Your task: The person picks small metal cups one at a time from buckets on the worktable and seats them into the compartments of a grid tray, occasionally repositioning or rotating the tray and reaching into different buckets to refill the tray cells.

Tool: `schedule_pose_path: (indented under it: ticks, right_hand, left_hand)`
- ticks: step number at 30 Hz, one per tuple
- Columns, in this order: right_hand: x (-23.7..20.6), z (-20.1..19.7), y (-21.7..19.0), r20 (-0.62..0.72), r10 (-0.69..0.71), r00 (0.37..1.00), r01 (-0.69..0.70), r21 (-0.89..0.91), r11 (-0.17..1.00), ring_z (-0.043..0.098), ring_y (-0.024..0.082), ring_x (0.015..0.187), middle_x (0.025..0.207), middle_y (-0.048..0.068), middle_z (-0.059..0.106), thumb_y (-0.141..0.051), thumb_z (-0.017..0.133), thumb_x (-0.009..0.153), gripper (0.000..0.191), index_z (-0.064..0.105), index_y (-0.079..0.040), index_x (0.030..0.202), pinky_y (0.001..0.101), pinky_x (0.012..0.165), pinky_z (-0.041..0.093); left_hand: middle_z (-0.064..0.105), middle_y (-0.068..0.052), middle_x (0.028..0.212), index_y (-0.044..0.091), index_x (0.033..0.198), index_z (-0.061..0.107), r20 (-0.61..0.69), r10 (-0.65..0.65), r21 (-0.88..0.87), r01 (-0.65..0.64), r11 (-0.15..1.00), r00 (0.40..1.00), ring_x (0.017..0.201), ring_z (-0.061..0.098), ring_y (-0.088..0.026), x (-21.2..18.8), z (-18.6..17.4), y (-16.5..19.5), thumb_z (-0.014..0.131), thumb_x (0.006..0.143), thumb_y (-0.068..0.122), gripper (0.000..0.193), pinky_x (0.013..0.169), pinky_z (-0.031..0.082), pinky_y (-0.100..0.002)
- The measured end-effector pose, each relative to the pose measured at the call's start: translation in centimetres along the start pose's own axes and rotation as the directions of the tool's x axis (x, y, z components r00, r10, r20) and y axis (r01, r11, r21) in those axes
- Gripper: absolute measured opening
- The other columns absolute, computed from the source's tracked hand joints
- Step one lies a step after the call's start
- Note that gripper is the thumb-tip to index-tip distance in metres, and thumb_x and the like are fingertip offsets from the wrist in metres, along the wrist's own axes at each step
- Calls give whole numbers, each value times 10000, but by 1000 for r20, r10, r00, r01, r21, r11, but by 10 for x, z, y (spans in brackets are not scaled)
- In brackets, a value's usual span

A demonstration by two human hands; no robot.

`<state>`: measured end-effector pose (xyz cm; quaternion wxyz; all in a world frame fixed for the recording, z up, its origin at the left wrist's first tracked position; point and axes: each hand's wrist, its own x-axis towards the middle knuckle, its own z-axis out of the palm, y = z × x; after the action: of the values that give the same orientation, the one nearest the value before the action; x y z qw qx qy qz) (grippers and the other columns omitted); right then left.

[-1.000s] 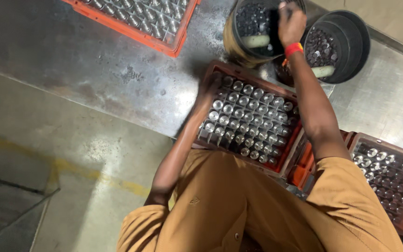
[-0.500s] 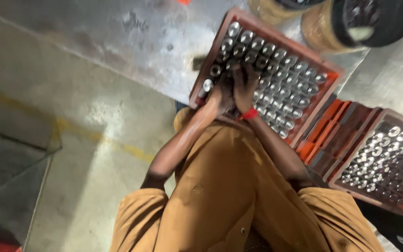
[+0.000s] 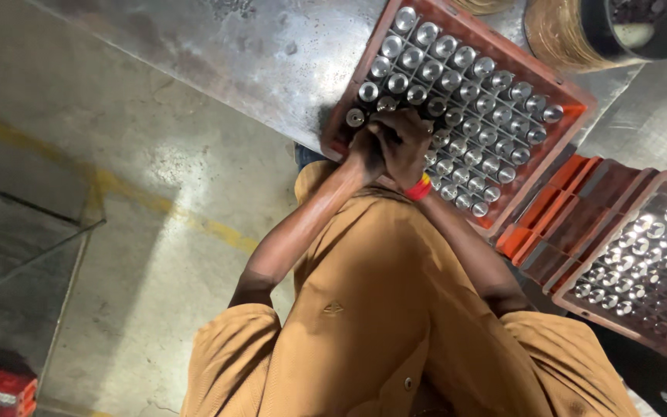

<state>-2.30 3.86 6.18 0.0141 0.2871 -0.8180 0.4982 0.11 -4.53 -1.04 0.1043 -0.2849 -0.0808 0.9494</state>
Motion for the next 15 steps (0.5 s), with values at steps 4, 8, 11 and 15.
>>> schedule_pose_path:
  ticks: [4,8,11,15]
  right_hand:
    - [9,-11,8,84,184,979,-202,331,922,683,247,1011,1118,129,708,-59,722,950,228,708,-49,1177,337,889,542]
    - [8,-8,36,134,92,987,-98,40,994,714,319,1078,1221,190,736,-40,667,1022,290,712,1,1305,401,963,544]
    - [-4,19,57,246,43,968,1,-176,984,684,392,995,1124,232,713,-79,756,867,300,702,41,1136,442,879,552]
    - [-11,41,69,399,-108,910,230,-273,934,667,409,1042,1135,227,692,30,612,812,350,731,11,1140,460,908,560]
  left_hand:
    - [605,-151,1318,29,1328,544,267,66,-43,-57,997,961,1224,593,-281,-19,-3,20,396,1113,348,412,1062,505,-418]
    - [547,-188,1452,33,1451,480,234,256,-32,-256,966,938,1322,546,-346,-68,-3,50,392,1087,433,548,1081,481,-491]
    - [498,-210,1535,39,1513,447,292,351,-15,-363,932,890,1402,509,-357,-89,-6,70,374,1115,386,532,1120,455,-491]
    - [446,-215,1586,42,1560,420,279,409,-24,-420,907,869,1433,472,-346,-92,-16,81,361,1147,346,517,1174,435,-492]
